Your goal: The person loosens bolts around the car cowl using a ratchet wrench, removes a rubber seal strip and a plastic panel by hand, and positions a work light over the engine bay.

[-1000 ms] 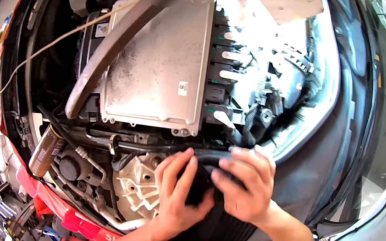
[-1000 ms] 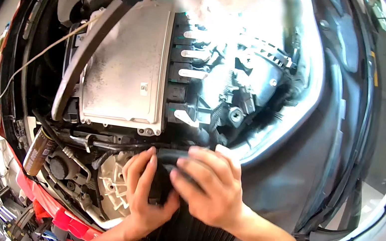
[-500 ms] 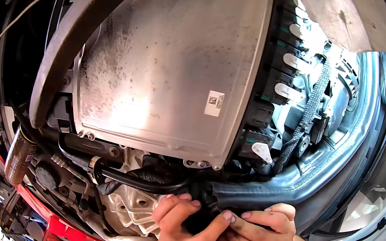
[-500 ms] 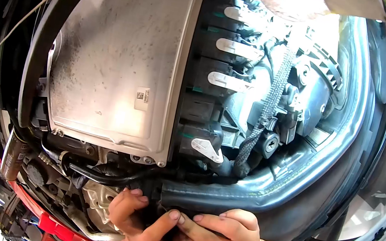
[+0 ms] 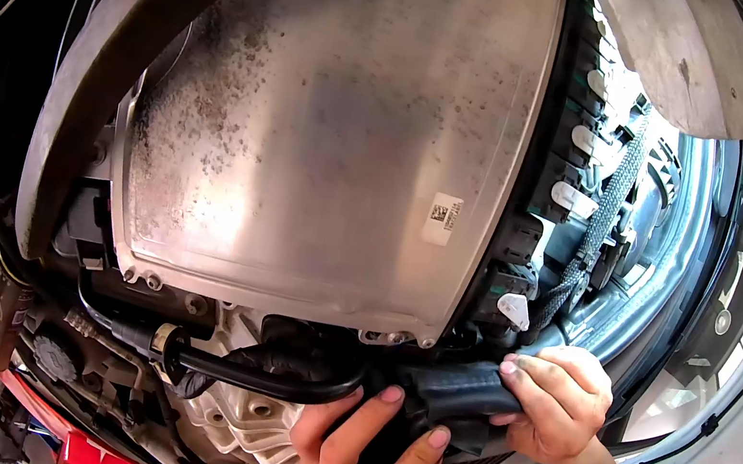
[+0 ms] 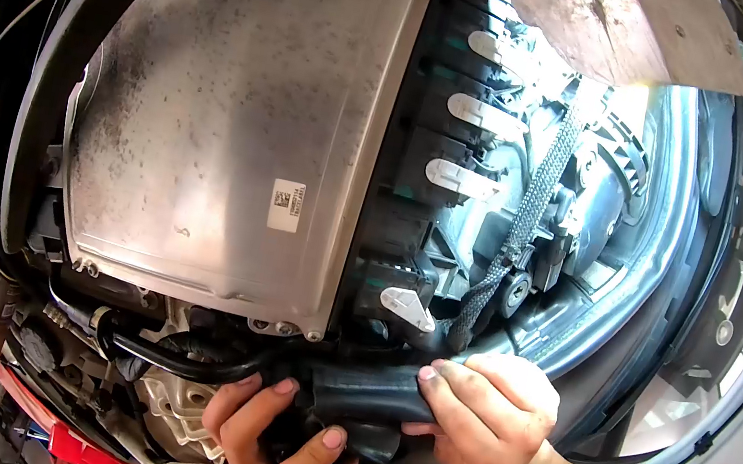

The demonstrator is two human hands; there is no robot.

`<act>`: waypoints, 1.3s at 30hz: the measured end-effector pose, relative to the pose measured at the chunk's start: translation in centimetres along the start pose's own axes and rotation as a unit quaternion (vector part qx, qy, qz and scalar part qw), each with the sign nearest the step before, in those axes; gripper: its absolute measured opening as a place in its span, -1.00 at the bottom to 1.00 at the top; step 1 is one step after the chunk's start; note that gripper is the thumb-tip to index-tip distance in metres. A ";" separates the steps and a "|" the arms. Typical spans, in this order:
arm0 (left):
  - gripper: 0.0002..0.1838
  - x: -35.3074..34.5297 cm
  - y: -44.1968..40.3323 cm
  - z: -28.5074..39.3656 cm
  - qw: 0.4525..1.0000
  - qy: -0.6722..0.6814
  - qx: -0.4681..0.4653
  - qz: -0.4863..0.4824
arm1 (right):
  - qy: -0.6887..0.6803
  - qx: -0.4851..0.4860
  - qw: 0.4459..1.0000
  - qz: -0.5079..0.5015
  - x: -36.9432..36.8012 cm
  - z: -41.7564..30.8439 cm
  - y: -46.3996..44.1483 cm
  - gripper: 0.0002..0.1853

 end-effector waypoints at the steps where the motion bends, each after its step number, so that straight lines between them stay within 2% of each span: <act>1: -0.37 0.1 -0.1 0.1 1.000 0.007 0.003 -0.002 | -0.014 0.000 1.000 0.008 0.0 0.1 0.0 -0.68; 6: -0.38 0.1 -0.5 0.3 0.999 0.018 0.003 -0.038 | -0.045 -0.003 0.999 -0.010 0.0 0.3 -1.0 -0.77; 11: -0.42 0.9 -1.0 0.4 0.999 0.023 0.006 -0.038 | -0.066 0.003 0.998 -0.023 -0.3 0.5 -1.3 -0.74; 14: -0.45 0.3 -0.5 0.0 0.995 0.024 0.039 -0.093 | -0.066 0.015 0.997 -0.027 -0.2 0.5 -1.2 -0.72; 17: -0.47 0.5 -0.5 0.3 0.999 0.039 0.010 -0.022 | -0.069 0.027 0.996 -0.039 -0.2 0.6 -1.3 -0.70; 20: -0.47 0.2 0.1 0.0 0.995 0.000 0.003 -0.096 | -0.070 0.034 0.996 -0.045 -0.2 0.4 -1.4 -0.69; 25: -0.44 -0.1 0.3 -0.5 0.995 0.081 0.059 -0.008 | -0.071 0.048 0.995 -0.041 -0.2 0.5 -1.4 -0.72; 27: -0.40 0.2 -0.2 -0.1 0.996 0.069 0.057 -0.019 | -0.082 0.024 0.996 -0.006 -0.3 0.4 -1.3 -0.71; 30: -0.39 0.6 -0.7 0.5 0.999 0.019 0.024 -0.018 | -0.101 0.032 0.989 0.105 0.4 -0.1 -0.7 -0.69; 31: -0.21 0.5 -0.5 0.7 0.999 -0.013 -0.018 -0.047 | -0.106 0.046 0.981 0.156 1.1 -0.3 -0.3 -0.69; 32: -0.22 0.4 -0.4 0.9 0.998 -0.038 -0.043 -0.038 | -0.071 0.025 0.971 0.227 1.6 -0.7 0.1 -0.71; 33: -0.24 0.5 -0.4 1.4 0.995 -0.063 -0.067 -0.028 | -0.034 0.006 0.972 0.232 1.3 -1.2 0.7 -0.68; 35: -0.40 -0.1 -0.4 2.6 0.982 -0.155 -0.064 -0.084 | 0.047 -0.014 0.970 0.240 1.5 -2.7 1.6 -0.65; 37: -0.40 -0.5 -0.8 3.6 0.971 -0.215 -0.060 -0.090 | 0.118 -0.071 0.968 0.208 1.9 -3.7 3.5 -0.61; 39: -0.36 -0.1 -1.3 4.5 0.964 -0.232 -0.084 -0.100 | 0.158 -0.187 0.961 0.129 1.3 -3.6 6.7 -0.45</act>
Point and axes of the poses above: each hand's wrist, its own y-axis away from the middle knuckle, its own x-axis out of the back of the hand, z = x × y, the point moved 6 cm from there along -y, towards the middle knuckle, and after that the axes turned 13 degrees about x, right-handed, at the moved point
